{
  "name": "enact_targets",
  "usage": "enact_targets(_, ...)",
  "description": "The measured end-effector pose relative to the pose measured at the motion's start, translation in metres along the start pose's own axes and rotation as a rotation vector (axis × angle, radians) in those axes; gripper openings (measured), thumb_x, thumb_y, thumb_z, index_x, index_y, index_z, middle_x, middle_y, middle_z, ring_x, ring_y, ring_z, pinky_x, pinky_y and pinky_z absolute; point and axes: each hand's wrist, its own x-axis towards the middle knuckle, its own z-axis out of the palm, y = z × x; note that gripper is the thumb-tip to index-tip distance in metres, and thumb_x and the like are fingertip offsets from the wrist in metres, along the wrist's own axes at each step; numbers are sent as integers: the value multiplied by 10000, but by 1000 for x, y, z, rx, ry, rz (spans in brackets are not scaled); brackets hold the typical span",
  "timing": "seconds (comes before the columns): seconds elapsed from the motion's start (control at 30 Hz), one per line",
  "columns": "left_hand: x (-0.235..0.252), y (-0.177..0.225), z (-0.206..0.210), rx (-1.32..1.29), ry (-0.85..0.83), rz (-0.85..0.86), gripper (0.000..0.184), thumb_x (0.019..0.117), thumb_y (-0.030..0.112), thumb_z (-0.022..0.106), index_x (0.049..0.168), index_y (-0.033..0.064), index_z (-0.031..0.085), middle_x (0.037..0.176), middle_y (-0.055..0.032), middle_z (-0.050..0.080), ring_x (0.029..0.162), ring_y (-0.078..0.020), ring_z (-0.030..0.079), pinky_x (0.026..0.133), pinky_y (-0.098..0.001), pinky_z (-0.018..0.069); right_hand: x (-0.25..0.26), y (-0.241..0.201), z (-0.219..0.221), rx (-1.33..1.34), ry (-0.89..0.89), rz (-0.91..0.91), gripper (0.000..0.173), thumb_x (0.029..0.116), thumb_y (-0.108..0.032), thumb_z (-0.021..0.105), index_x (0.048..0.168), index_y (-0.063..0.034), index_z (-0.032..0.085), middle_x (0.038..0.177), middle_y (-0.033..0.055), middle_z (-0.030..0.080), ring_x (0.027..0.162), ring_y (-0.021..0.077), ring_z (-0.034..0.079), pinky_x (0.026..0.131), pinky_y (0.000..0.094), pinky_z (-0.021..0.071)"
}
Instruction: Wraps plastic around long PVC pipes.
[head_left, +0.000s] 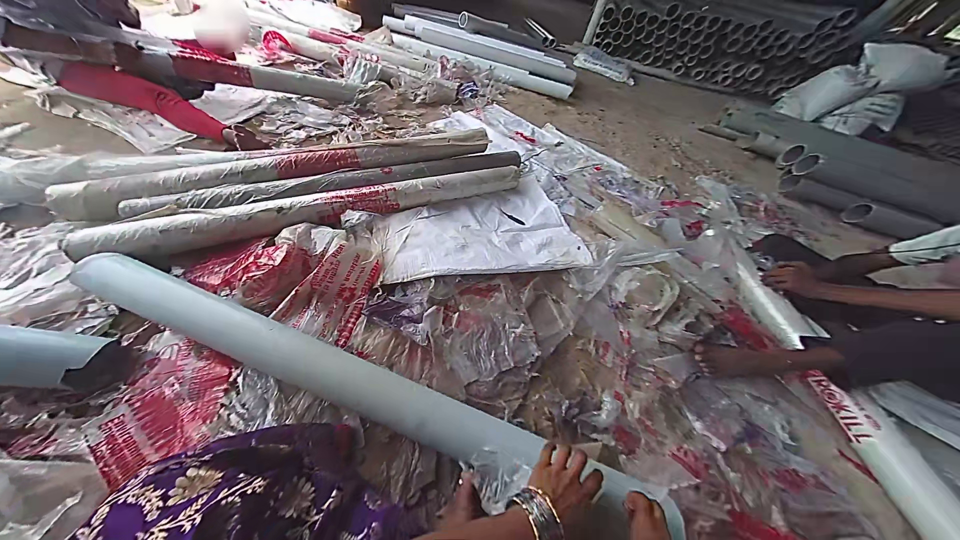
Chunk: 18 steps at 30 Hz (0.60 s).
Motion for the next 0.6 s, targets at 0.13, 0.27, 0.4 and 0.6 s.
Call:
enact_targets(0.13, 13, 14, 3, 71, -156, -82, 461, 994, -16, 538, 1454, -30, 508, 1496, -237, 507, 1422, -414, 446, 1177, -605, 313, -9, 12, 10, 159, 194, -152, 255, 944, 84, 581, 1169, 138, 689, 1134, 388, 653, 990, 539, 686, 874, 634, 544)
enact_targets(0.27, 17, 14, 11, 124, -175, -83, 306, 1010, -42, 485, 1274, -84, 632, 1392, -256, 583, 1318, -413, 542, 1087, -550, 421, -6, 22, 18, 208, 338, -194, 163, 874, 101, 665, 1013, 120, 747, 1030, 365, 679, 899, 517, 704, 810, 617, 566)
enact_targets(0.4, 17, 17, 8, 214, -203, -102, 313, 1015, -27, 478, 1275, -40, 652, 1397, -222, 591, 1318, -386, 546, 1084, -529, 426, 7, 14, 9, 168, 210, -80, 133, 915, 73, 637, 1003, 111, 728, 1098, 346, 671, 921, 507, 705, 797, 632, 563)
enact_targets(0.6, 27, -1, 10, 70, -203, -101, 294, 1029, 151, 543, 1253, 90, 724, 1339, -167, 643, 1293, -336, 568, 1097, -531, 394, 13, 8, -4, 82, -104, 158, 266, 977, 47, 528, 1204, 79, 663, 1355, 304, 580, 1088, 450, 680, 941, 570, 536)
